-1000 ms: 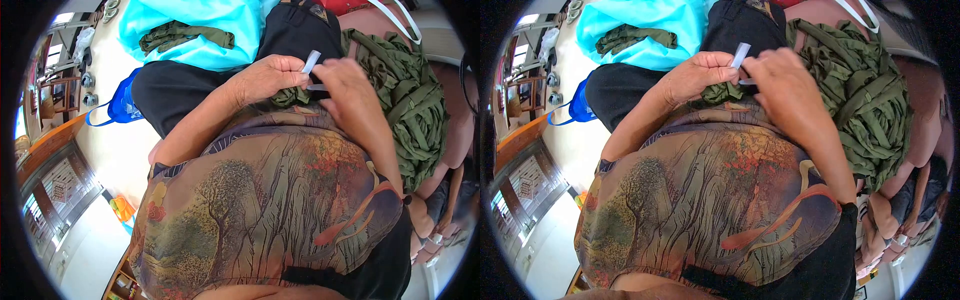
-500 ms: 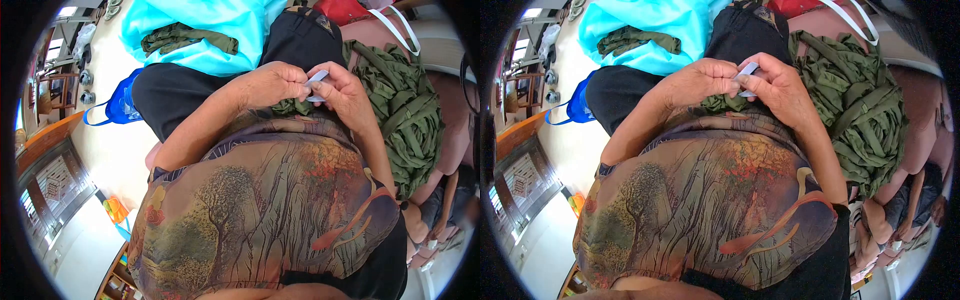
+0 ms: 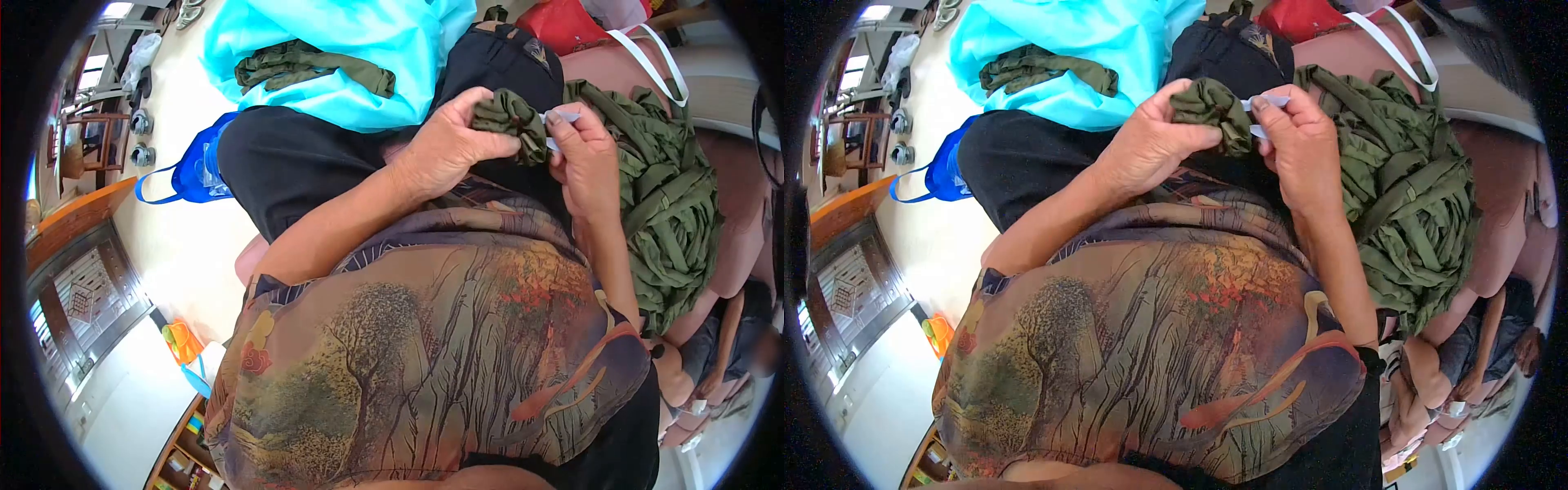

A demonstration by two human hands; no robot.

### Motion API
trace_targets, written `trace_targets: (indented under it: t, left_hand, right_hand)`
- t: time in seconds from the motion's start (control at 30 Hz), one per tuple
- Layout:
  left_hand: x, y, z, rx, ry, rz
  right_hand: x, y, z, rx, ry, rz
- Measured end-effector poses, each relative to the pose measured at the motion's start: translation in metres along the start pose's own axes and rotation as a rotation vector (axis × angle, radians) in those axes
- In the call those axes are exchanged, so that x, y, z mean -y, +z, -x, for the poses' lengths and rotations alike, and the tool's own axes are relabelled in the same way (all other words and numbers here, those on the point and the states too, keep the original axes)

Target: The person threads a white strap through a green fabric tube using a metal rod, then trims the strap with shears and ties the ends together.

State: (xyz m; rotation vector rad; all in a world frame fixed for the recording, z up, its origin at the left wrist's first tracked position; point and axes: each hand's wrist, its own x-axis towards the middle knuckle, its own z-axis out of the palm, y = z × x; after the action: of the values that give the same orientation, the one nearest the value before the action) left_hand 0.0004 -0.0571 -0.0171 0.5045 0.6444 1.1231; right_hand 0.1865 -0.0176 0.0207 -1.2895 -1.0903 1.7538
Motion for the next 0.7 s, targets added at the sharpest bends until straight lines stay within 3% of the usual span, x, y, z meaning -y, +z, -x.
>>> trace_targets:
  t: [0.1,0.2,0.3,0.4,0.43,0.53,0.57,0.67,0.7]
  left_hand:
    - [-0.006,0.005,-0.003,-0.09,0.054,0.191]
    - [-0.014,0.005,0.002,-0.144,-0.012,0.205]
    - [-0.021,-0.005,0.003,-0.055,-0.127,0.096]
    - [-0.047,-0.028,0.005,0.071,-0.251,-0.849]
    - [-0.048,-0.026,0.009,0.105,-0.126,-1.283]
    - [-0.034,-0.011,0.01,-0.1,0.295,-1.752]
    - [-0.031,-0.004,0.01,-0.198,0.394,-1.758]
    - [-0.006,-0.021,-0.001,-0.304,0.141,-0.779]
    - [-0.017,-0.006,0.002,-0.395,-0.122,-0.443]
  right_hand:
    - [-0.002,0.006,0.003,0.011,-0.092,0.155]
    - [-0.009,0.005,0.005,0.005,-0.193,0.196]
    - [-0.005,0.005,0.007,-0.023,-0.229,0.202]
    - [-0.01,-0.003,0.01,-0.027,-0.188,0.355]
    - [-0.012,0.0,0.013,0.0,-0.24,0.463]
    - [-0.018,0.0,0.007,0.022,-0.289,0.458]
    - [-0.018,0.0,0.008,0.041,-0.265,0.474]
    - [-0.015,0.005,0.004,0.07,-0.272,0.45]
    - [-0.017,0.003,0.004,0.065,-0.264,0.446]
